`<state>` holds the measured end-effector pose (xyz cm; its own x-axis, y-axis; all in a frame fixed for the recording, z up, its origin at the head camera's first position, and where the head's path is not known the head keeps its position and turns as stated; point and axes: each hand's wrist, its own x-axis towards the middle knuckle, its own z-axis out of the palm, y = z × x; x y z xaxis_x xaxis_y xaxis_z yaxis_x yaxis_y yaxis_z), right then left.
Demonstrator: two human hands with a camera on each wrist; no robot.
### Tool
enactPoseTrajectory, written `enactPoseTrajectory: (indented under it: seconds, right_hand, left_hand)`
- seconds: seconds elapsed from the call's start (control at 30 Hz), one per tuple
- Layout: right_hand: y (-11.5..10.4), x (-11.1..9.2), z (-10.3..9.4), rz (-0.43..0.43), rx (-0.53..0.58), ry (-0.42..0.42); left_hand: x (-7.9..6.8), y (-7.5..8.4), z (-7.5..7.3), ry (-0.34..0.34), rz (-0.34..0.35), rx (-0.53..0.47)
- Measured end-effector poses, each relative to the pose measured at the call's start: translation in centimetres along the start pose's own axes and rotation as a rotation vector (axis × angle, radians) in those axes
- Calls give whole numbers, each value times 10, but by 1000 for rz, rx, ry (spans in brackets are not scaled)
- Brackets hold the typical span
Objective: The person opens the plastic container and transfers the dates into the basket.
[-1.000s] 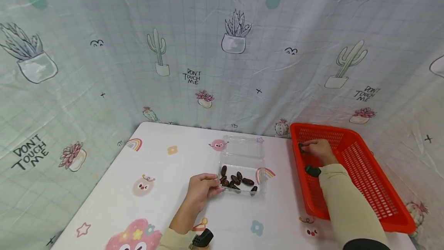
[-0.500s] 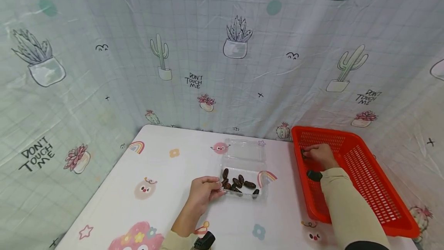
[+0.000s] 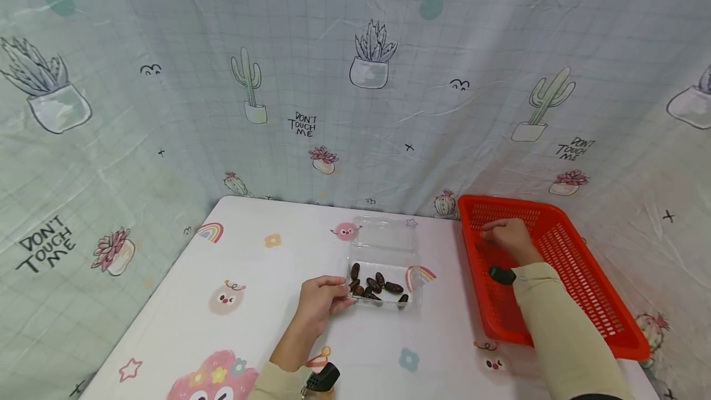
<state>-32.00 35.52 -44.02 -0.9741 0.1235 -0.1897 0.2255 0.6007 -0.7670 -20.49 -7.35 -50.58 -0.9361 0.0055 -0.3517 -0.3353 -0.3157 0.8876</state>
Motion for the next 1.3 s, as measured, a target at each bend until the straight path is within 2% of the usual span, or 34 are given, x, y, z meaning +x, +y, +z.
enactPoseTrajectory:
  seconds: [0.17,0.27,0.5,0.63,0.9,1.1,1.3]
  right_hand:
    - [-14,-11,-6,-11,176,-27]
    - [-23,-17,-7,-27,215,-40]
    - [-46,-24,-2,-64,210,-10]
    - [-59,-30,6,-104,243,-33]
    - [-76,-37,28,-174,208,-75]
    - [-84,-37,41,-194,240,-116]
    - [-90,-39,54,-196,217,-143]
  left_hand:
    - [0,0,2,-2,-3,-6]
    - [1,0,3,11,-1,-9]
    - [4,1,1,7,-5,-11]
    - [4,2,1,2,-2,-11]
    - [1,0,1,17,-18,-14]
    - [1,-1,-1,5,3,-34]
    - [2,-2,-1,4,1,-22]
